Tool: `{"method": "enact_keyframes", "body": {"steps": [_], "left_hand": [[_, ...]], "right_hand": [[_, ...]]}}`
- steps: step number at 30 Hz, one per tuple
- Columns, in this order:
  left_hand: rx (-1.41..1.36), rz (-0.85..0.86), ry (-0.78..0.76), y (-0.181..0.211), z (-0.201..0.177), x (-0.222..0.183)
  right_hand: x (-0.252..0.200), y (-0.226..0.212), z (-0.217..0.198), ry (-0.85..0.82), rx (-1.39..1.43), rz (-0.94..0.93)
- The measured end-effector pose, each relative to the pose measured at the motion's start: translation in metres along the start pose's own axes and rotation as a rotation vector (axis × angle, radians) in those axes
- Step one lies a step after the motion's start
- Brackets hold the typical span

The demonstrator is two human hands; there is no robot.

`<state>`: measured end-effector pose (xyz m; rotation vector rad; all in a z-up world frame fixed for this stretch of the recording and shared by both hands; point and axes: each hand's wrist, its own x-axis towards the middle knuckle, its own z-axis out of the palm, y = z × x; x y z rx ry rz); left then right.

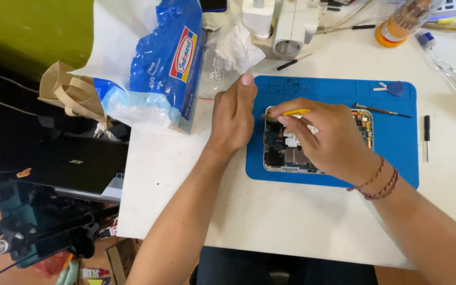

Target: Repairing a tablet by cleaning internal components with a brush and manipulating parts with a precision screwdriver

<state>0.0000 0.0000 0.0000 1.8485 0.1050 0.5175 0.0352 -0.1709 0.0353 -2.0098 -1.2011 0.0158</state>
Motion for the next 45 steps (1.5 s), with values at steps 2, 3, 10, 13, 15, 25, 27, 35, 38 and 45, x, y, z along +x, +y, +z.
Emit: {"method": "enact_keyframes", "body": {"steps": [2, 3, 10, 13, 15, 25, 27, 35, 38, 45], "left_hand": [[0.038, -0.020, 0.005, -0.003, 0.000, 0.000], [0.075, -0.029, 0.006, -0.004, 0.000, 0.002], [0.055, -0.040, -0.017, 0.002, -0.003, 0.001], [0.069, -0.036, -0.015, 0.000, -0.002, 0.001], [0.054, -0.011, -0.013, 0.001, -0.003, 0.000], [0.052, -0.013, 0.002, 0.003, -0.002, 0.000], [0.046, -0.022, -0.013, 0.003, -0.002, 0.000], [0.034, -0.034, -0.048, 0.006, -0.003, 0.000], [0.037, -0.040, -0.054, 0.006, -0.002, 0.000], [0.038, -0.021, -0.063, 0.007, -0.003, 0.000]], "right_hand": [[0.011, 0.005, -0.001, -0.060, -0.038, -0.039], [0.018, 0.007, -0.002, -0.111, -0.081, -0.079], [0.032, -0.015, -0.013, -0.475, 0.109, 0.209], [0.024, 0.001, -0.005, -0.096, -0.088, -0.045], [0.020, 0.000, 0.002, -0.208, -0.064, 0.024], [0.018, 0.027, -0.048, -0.011, -0.131, -0.013], [0.011, 0.057, -0.059, -0.017, -0.528, -0.138], [0.004, 0.124, -0.059, 0.016, -1.389, -0.197], [0.008, 0.126, -0.054, -0.025, -1.237, -0.104], [-0.022, 0.091, -0.058, 0.090, -1.061, -0.091]]}}
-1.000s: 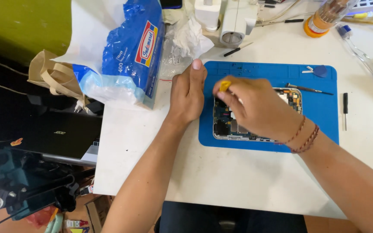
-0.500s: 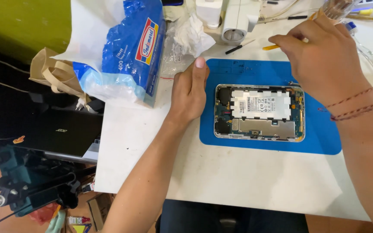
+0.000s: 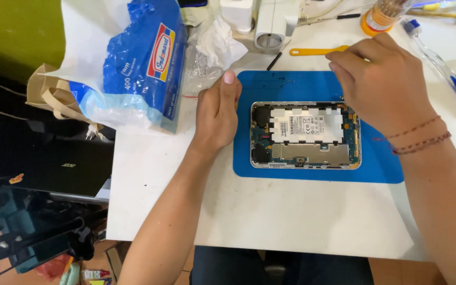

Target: Repairing a tablet by cleaning internal components with a brush and manipulating parts with a precision screwdriver

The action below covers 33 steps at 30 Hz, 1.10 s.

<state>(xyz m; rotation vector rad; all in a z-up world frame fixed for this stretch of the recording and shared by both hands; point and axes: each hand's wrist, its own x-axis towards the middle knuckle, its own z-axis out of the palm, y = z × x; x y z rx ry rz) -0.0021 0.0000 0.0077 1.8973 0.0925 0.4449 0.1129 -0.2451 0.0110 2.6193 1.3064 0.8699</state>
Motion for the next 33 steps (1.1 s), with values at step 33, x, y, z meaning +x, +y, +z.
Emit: {"method": "enact_keyframes", "body": {"steps": [33], "left_hand": [[0.263, 0.163, -0.141, -0.015, 0.004, 0.000]], "right_hand": [[-0.039, -0.012, -0.016, 0.280, 0.872, 0.496]]}}
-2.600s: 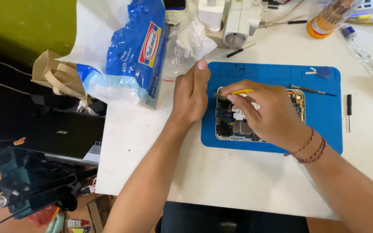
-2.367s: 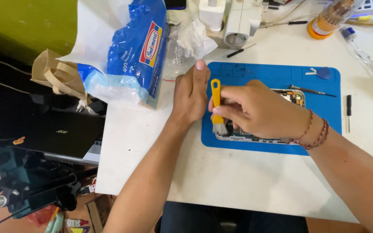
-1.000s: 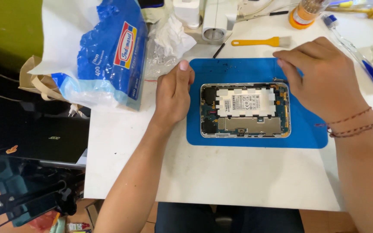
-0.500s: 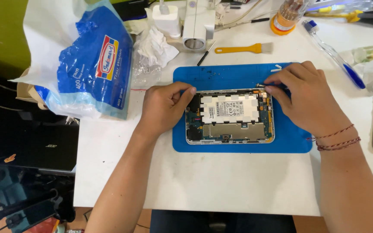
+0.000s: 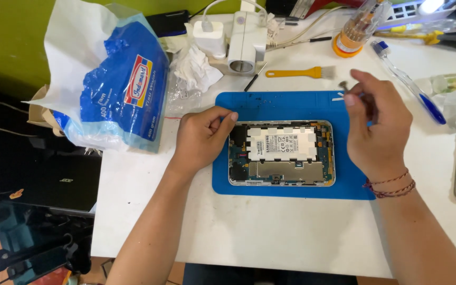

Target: Repairing a tablet by cleaning internal components with a brush and manipulating parts with a precision screwdriver

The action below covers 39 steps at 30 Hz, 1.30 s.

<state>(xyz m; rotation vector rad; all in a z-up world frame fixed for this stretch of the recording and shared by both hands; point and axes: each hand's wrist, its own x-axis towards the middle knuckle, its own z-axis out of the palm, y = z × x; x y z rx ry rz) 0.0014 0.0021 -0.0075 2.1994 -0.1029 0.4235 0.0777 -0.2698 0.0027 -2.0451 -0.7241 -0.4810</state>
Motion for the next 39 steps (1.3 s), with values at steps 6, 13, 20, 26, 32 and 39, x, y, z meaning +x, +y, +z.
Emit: {"method": "enact_keyframes", "body": {"steps": [6, 13, 20, 26, 32, 39], "left_hand": [[-0.001, -0.007, 0.009, -0.002, 0.001, 0.000], [-0.013, -0.028, -0.004, 0.001, -0.001, 0.001], [-0.083, -0.058, 0.066, -0.005, 0.004, 0.002], [-0.076, -0.076, 0.087, -0.006, 0.006, 0.002], [-0.069, -0.070, 0.104, -0.010, 0.007, 0.001], [0.005, -0.009, 0.115, -0.005, 0.010, -0.002]], "right_hand": [[0.002, -0.005, 0.011, 0.115, 0.444, 0.356], [0.003, -0.002, 0.017, -0.003, 0.396, 0.387], [0.002, -0.001, 0.024, -0.050, 0.335, 0.283], [0.004, -0.005, 0.024, -0.069, 0.322, 0.303], [0.002, -0.003, 0.023, -0.068, 0.360, 0.293], [0.002, 0.010, 0.020, 0.036, 0.535, 0.308]]}}
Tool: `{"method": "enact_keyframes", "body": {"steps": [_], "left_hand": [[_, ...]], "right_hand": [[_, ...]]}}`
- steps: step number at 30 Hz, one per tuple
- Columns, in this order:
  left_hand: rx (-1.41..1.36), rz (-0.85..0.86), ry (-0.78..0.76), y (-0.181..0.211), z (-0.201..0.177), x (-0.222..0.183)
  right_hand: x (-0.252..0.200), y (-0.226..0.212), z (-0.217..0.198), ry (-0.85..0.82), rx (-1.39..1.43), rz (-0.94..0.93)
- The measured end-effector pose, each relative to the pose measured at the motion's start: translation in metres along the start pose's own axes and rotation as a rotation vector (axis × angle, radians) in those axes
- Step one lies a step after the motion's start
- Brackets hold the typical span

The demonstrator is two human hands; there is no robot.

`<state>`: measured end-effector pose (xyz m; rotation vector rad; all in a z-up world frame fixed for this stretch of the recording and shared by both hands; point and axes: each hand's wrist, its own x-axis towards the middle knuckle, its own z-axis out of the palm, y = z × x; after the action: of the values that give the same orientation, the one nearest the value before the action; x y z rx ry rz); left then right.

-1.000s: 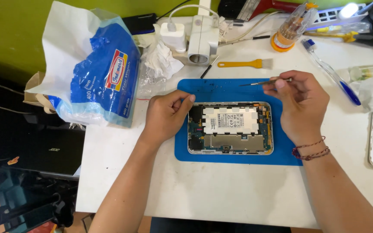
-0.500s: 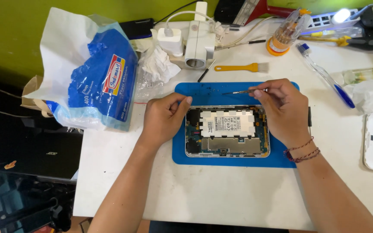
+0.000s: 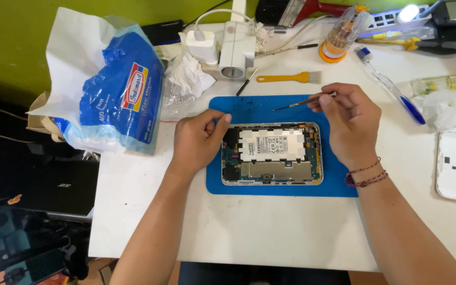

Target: Repairing a tablet by cleaning internal components with a brush and manipulating parts with a precision screwdriver

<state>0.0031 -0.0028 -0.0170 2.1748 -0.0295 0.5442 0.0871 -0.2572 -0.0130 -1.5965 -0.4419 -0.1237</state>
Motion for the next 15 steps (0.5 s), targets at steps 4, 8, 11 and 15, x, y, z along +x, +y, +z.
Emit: {"method": "enact_keyframes", "body": {"steps": [4, 8, 11, 15], "left_hand": [[0.039, 0.037, 0.057, 0.016, 0.006, -0.003], [0.096, 0.138, 0.052, 0.051, 0.014, 0.004], [0.062, 0.183, -0.001, 0.061, 0.026, 0.017], [-0.008, 0.194, 0.032, 0.051, 0.043, 0.037]], "right_hand": [[0.002, 0.014, -0.009, 0.052, 0.093, 0.007], [0.003, 0.021, -0.012, 0.080, 0.228, 0.031], [0.000, 0.024, -0.014, 0.069, 0.261, 0.038], [-0.001, 0.024, -0.018, 0.070, 0.199, -0.028]]}}
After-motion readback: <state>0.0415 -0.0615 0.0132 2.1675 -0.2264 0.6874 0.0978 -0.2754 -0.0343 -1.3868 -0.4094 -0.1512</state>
